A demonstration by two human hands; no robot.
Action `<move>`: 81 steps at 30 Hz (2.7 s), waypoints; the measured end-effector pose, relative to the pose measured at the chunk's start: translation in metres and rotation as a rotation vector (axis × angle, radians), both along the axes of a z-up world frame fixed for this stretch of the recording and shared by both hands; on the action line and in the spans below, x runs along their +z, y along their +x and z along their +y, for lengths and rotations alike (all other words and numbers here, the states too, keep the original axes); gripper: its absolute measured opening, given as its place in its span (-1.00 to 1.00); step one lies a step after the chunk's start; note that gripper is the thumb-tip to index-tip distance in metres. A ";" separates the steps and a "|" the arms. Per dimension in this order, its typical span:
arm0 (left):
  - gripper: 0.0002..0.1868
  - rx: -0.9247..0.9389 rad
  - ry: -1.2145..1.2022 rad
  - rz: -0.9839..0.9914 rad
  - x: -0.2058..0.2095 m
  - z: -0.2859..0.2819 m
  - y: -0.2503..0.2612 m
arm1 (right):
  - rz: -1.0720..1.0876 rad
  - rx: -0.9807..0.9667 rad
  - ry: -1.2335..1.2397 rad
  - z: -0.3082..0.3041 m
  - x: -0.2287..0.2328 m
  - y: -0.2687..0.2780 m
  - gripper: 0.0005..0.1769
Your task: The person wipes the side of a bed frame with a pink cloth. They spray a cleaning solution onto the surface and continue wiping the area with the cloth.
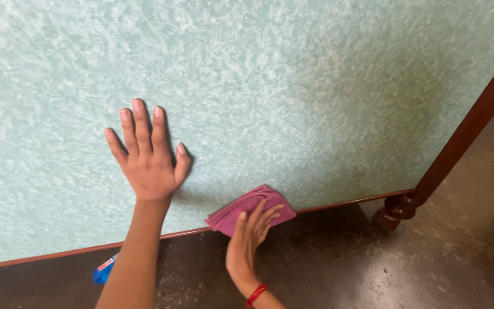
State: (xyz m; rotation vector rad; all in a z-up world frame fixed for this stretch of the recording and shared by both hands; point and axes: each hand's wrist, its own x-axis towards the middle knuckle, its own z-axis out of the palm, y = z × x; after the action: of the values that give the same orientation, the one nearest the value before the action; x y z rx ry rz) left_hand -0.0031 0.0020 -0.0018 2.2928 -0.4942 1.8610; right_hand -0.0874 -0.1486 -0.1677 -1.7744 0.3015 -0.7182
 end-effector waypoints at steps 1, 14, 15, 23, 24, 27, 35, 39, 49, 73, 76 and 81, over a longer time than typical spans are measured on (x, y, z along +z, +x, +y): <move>-0.30 0.001 0.005 -0.003 0.001 0.001 0.000 | -0.002 -0.010 0.037 -0.003 0.005 0.001 -0.07; -0.29 -0.007 0.000 -0.020 0.002 0.000 0.001 | -0.175 -0.658 0.166 -0.228 0.036 0.039 -0.21; -0.29 -0.007 0.000 -0.016 0.001 0.000 0.001 | -0.241 -0.649 0.158 -0.253 0.029 0.045 -0.22; -0.29 -0.012 0.003 -0.015 0.002 0.000 0.001 | -0.412 -0.564 0.172 -0.333 0.011 0.050 -0.23; -0.29 -0.009 0.004 -0.026 0.002 0.000 0.001 | -0.358 -0.576 0.158 -0.328 0.014 0.050 -0.22; -0.29 -0.011 0.005 -0.029 0.001 -0.001 0.001 | -0.202 -0.608 0.139 -0.301 0.025 0.043 -0.15; -0.29 -0.021 0.002 0.000 0.003 -0.001 -0.004 | 0.016 -0.652 0.075 -0.194 0.052 0.048 -0.04; -0.29 -0.040 0.006 0.039 0.004 -0.001 -0.009 | -0.037 -0.541 -0.204 -0.125 0.042 0.049 -0.05; -0.29 -0.084 0.116 0.224 0.023 0.026 -0.042 | -0.369 0.081 -1.286 0.010 0.039 0.012 -0.33; 0.53 0.322 -0.096 0.654 -0.016 0.248 -0.053 | -0.429 0.459 -1.938 -0.119 0.099 -0.004 -0.21; 0.56 0.315 -0.090 0.676 -0.016 0.248 -0.051 | -0.546 0.544 -1.914 -0.048 0.102 0.012 -0.18; 0.57 0.339 -0.089 0.759 -0.011 0.246 -0.047 | -0.583 0.648 -2.078 0.075 0.107 0.045 -0.01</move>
State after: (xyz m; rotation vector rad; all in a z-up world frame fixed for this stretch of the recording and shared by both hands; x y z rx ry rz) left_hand -0.0500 0.2478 -0.0133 2.8785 0.0885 0.9216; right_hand -0.0427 -0.0733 -0.0605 -2.9170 -2.0315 -1.0295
